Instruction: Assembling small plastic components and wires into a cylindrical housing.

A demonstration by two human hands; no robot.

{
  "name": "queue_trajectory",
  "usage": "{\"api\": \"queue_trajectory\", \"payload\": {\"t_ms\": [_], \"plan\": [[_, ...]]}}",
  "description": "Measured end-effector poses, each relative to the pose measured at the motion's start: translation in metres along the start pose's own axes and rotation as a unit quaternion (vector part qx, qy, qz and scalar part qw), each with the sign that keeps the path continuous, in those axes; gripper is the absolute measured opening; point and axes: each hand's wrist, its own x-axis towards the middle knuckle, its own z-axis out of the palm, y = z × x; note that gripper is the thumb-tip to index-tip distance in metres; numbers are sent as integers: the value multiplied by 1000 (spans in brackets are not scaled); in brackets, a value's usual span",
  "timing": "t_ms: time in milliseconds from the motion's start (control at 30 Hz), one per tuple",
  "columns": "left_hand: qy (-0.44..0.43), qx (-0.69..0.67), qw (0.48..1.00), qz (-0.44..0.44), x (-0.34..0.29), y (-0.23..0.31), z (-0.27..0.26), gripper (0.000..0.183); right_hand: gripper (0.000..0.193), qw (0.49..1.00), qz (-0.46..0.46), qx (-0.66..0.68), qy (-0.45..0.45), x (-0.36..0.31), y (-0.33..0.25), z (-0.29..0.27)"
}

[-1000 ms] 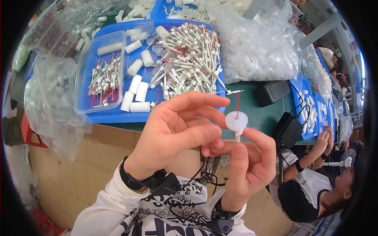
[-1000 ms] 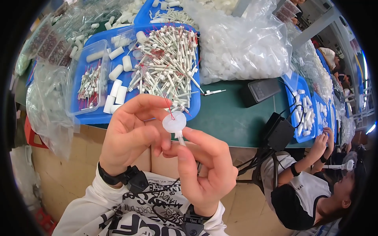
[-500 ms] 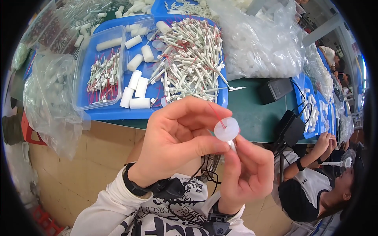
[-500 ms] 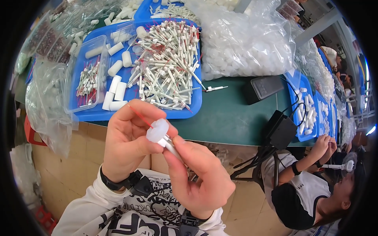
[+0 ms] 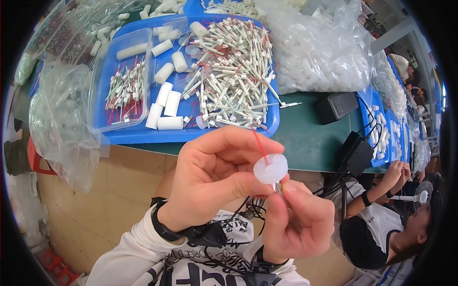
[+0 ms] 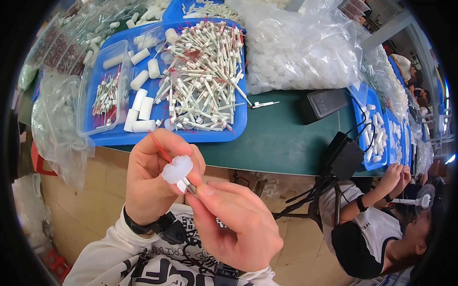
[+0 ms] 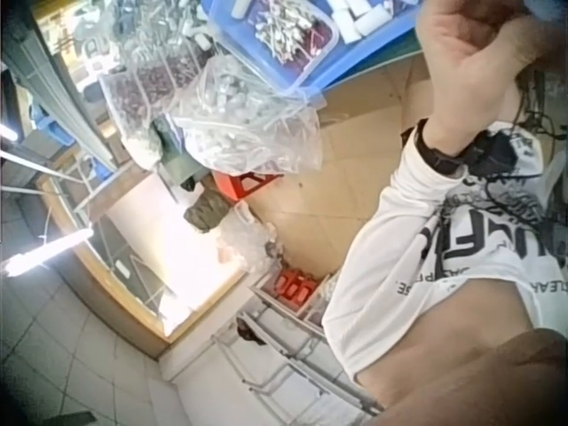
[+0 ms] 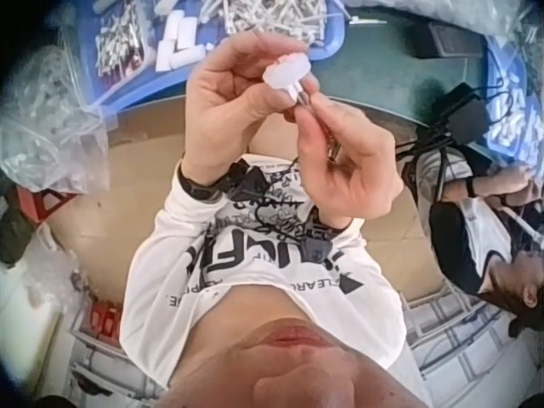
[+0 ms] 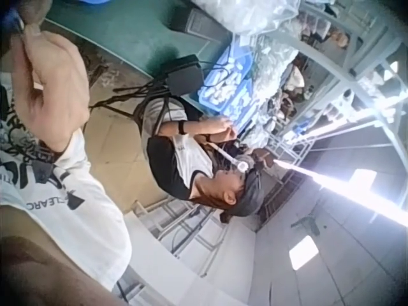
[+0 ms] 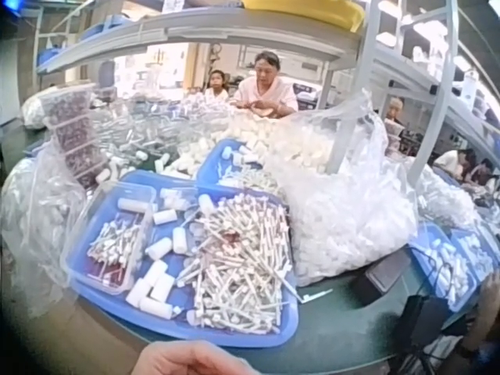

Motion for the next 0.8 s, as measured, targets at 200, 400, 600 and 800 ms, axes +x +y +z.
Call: {"api": "queue_trajectory", "payload": {"t_ms": [200, 400, 600, 800], "plan": [[109, 39, 991, -65, 2, 12, 18, 44, 26, 999, 29, 11, 10, -2, 3, 0], [33, 32, 998, -34, 2, 8, 2, 36, 20, 950, 210, 231, -15, -3, 1, -1], [90, 54, 992, -72, 4, 12, 2, 30, 17, 873, 305, 378, -43, 3, 4, 3], [77, 89, 992, -40, 3, 11, -2, 30, 17, 856, 332, 385, -92, 7, 10, 7]]}}
